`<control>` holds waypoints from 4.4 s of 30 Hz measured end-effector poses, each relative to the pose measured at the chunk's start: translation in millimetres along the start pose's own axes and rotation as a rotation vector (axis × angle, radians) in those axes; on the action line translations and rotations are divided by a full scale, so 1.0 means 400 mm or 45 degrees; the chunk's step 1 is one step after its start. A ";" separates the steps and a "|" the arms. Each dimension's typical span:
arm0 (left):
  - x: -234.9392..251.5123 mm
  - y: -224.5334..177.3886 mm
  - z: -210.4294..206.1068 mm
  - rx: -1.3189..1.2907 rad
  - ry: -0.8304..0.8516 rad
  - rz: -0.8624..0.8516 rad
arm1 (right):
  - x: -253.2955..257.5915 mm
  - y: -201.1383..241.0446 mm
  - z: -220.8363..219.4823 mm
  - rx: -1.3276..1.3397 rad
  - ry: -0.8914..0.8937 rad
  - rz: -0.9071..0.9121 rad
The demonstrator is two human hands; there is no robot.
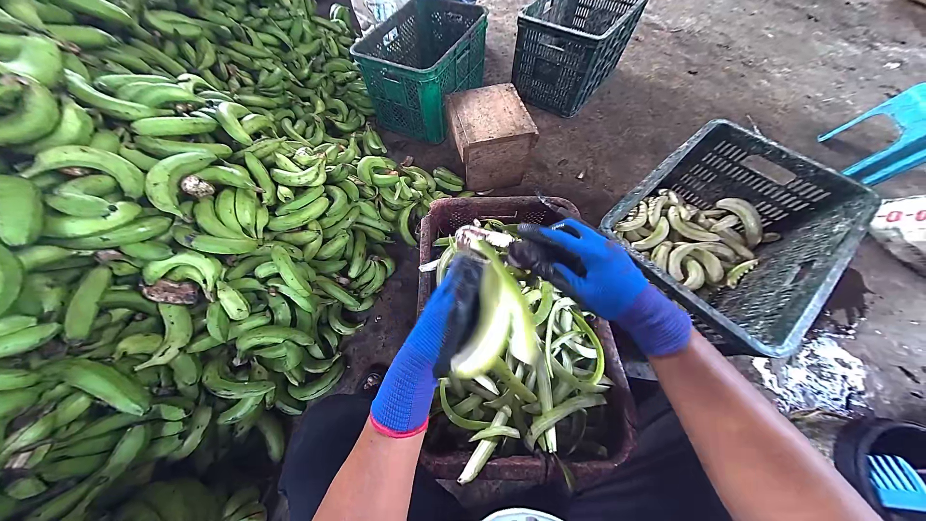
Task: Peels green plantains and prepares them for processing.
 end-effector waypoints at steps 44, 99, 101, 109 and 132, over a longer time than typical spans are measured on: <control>0.040 0.065 0.035 0.320 -0.222 0.209 | -0.005 -0.084 -0.093 0.190 0.091 -0.450; -0.026 0.016 0.113 0.357 -0.428 -0.033 | -0.010 -0.045 -0.017 0.533 -0.195 -0.310; -0.027 0.026 0.046 0.178 -0.334 0.009 | -0.016 0.006 -0.098 0.462 -0.027 -0.360; -0.161 0.086 -0.261 1.212 0.542 -0.395 | -0.114 -0.152 0.074 1.043 -0.419 -0.575; -0.028 0.065 -0.248 1.659 0.428 -0.389 | -0.221 -0.174 0.159 0.567 -0.392 -0.551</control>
Point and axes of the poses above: each hand's wrist, its own x-axis towards the middle knuckle, its own z-axis out of the back of the hand, y = z × x, the point moved 9 cm from there along x, towards the middle knuckle, and after that the axes turned 9 degrees about x, right-handed, at the moved point
